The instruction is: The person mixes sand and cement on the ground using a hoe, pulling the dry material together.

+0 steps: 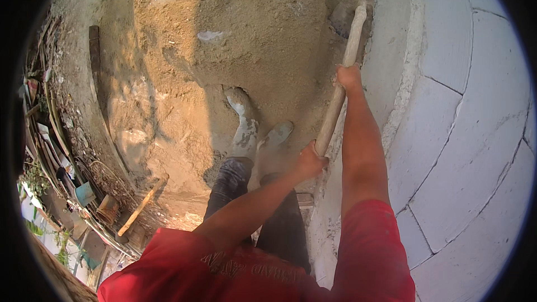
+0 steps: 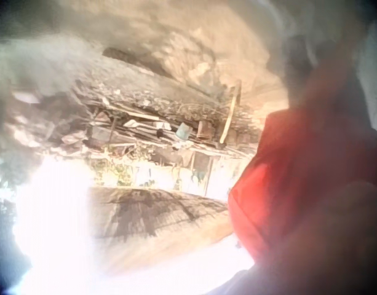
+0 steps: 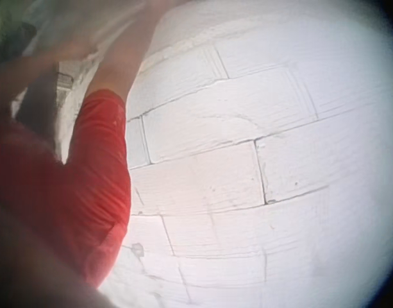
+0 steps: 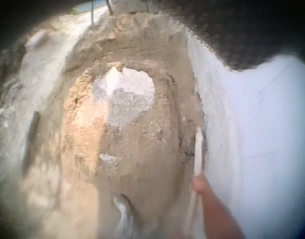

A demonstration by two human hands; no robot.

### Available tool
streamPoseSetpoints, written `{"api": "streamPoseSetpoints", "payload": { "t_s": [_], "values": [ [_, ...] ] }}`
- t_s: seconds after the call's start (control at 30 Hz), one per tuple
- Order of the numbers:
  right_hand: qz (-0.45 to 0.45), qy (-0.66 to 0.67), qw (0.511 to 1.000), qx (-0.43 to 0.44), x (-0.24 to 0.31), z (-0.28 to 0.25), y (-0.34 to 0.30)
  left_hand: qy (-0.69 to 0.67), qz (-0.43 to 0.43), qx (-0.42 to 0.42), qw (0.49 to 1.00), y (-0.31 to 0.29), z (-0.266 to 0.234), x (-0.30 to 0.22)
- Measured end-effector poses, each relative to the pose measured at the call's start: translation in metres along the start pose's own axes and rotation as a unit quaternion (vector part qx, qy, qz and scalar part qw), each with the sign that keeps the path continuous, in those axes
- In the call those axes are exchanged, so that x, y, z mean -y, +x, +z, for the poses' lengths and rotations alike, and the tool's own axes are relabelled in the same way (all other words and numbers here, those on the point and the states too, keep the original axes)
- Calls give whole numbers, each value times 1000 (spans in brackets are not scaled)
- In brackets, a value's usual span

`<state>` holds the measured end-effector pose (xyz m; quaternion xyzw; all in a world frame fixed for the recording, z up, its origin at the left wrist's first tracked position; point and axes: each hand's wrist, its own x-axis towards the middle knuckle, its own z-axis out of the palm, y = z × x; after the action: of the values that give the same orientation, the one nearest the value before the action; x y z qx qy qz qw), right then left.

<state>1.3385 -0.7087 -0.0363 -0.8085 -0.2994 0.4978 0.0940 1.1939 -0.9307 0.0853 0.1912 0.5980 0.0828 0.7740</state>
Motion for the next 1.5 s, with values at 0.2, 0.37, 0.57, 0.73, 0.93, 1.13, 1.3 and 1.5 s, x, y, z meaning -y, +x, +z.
{"api": "streamPoseSetpoints", "payload": {
  "t_s": [0.2,0.37,0.57,0.73,0.93,1.13,1.3,1.5],
  "values": [
    [37,20,999,-10,-90,19,-69,20,14,6,1000,-47,21,95],
    [76,48,996,24,-137,45,-127,87,-47,-43,994,-111,16,107],
    [91,-5,995,47,-124,60,-141,23,-75,-7,997,-139,-5,95],
    [146,7,988,59,-101,85,-153,-19,-107,0,994,-172,-35,47],
    [213,328,919,41,-103,123,-141,205,-82,62,973,-167,-147,-30],
    [185,447,875,16,21,147,-184,330,-96,150,927,-227,-266,-166],
    [168,418,893,-13,160,147,-238,250,-34,199,947,-319,-345,-241],
    [103,422,898,71,344,100,-291,49,44,251,966,-415,-364,-339]
  ]
}}
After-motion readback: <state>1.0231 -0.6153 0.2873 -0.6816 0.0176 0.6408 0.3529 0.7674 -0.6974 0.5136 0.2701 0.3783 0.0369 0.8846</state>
